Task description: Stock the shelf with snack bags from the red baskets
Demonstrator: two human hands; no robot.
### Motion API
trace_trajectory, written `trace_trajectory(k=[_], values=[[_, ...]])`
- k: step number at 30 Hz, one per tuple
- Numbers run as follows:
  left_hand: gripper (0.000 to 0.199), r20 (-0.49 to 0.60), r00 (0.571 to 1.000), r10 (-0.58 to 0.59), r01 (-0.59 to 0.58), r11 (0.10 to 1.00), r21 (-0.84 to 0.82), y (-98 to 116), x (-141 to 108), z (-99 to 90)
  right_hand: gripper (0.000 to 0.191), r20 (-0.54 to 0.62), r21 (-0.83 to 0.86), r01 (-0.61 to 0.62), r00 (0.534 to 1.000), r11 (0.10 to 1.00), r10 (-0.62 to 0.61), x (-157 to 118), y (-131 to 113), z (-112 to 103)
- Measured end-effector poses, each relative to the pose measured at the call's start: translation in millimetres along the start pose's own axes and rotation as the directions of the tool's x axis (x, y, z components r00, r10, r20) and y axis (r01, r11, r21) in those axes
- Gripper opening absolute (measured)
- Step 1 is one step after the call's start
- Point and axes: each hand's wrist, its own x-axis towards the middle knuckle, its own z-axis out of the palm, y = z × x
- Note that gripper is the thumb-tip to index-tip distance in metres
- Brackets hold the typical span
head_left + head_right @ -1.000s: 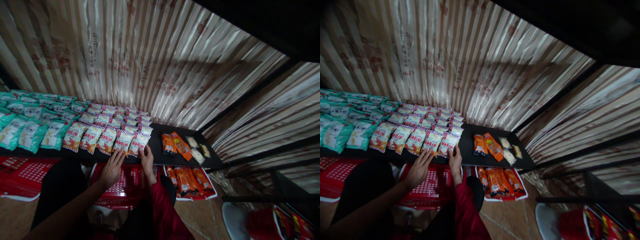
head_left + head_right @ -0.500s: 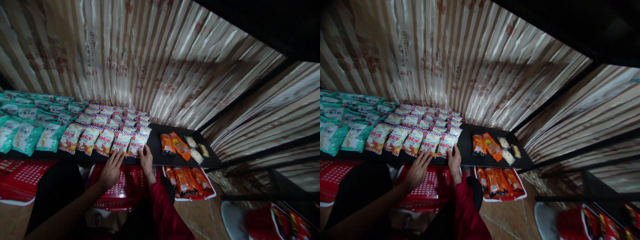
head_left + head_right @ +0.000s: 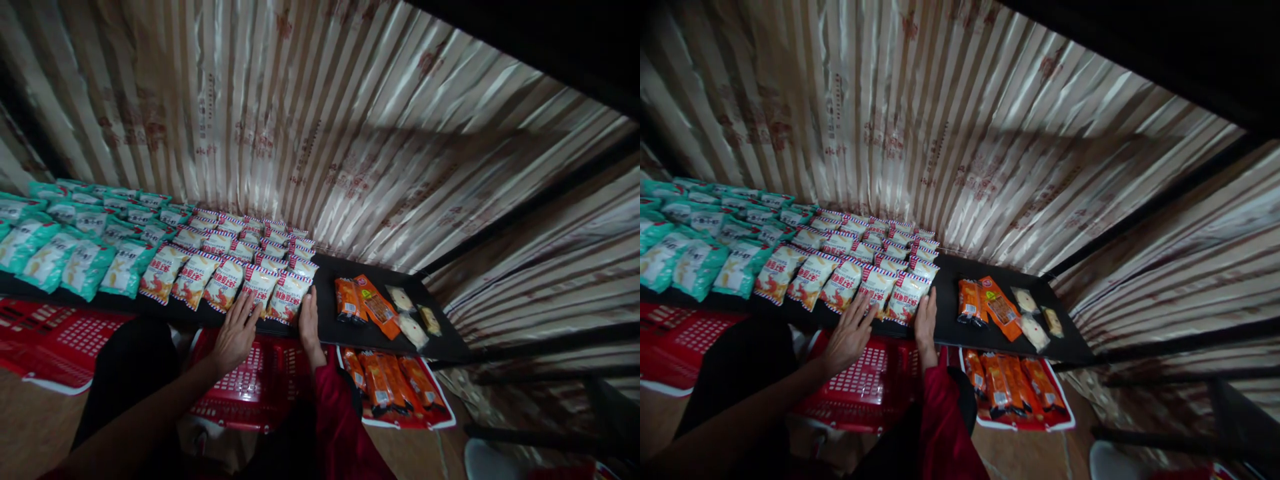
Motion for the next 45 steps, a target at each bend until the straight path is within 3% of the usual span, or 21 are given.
trace_trajectory(k=[9, 18, 22, 26, 31, 34, 40, 45], values=[[0.054, -0.001, 1.0, 0.012, -0.012, 0.999, 0.04, -1.2, -1.7, 7.8, 0.082, 0.045, 0.008, 0.019, 0.999, 1.0, -0.02, -1.0, 3.2, 5.4], [0.052, -0.048, 0.997, -0.055, 0.06, 0.994, 0.094, -10.0, -17.8, -5.1, 0.073, -0.201, -0.067, 0.122, 0.97, 0.99, -0.133, -22.7, -12.8, -5.0], [0.052, -0.04, 0.997, -0.065, 0.069, 0.991, 0.117, -26.9, -28.9, -12.1, 0.058, -0.206, -0.138, 0.281, 0.93, 0.95, -0.305, -29.5, -28.5, -5.5], [0.052, 0.008, 0.999, -0.052, 0.051, 0.989, 0.136, -42.7, -36.9, -16.4, 0.049, -0.085, -0.206, 0.493, 0.851, 0.845, -0.517, -32.6, -57.4, 8.2], [0.052, 0.057, 0.997, -0.055, 0.049, 0.993, 0.105, -53.7, -40.9, -15.9, 0.038, 0.232, -0.267, 0.714, 0.699, 0.647, -0.676, -35.3, -98.0, 46.3], [0.051, 0.043, 0.998, -0.052, 0.048, 0.996, 0.079, -55.9, -42.9, -14.0, 0.035, 0.388, -0.274, 0.777, 0.628, 0.566, -0.674, -33.4, -110.1, 70.4], [0.048, -0.017, 0.996, -0.083, 0.084, 0.996, 0.043, -55.7, -45.7, -10.8, 0.031, 0.596, -0.314, 0.824, 0.557, 0.471, -0.578, -18.1, -118.9, 104.7], [0.05, -0.07, 0.994, -0.082, 0.084, 0.996, 0.034, -56.6, -45.5, -5.7, 0.028, 0.657, -0.361, 0.825, 0.556, 0.435, -0.509, 3.9, -136.7, 122.6]])
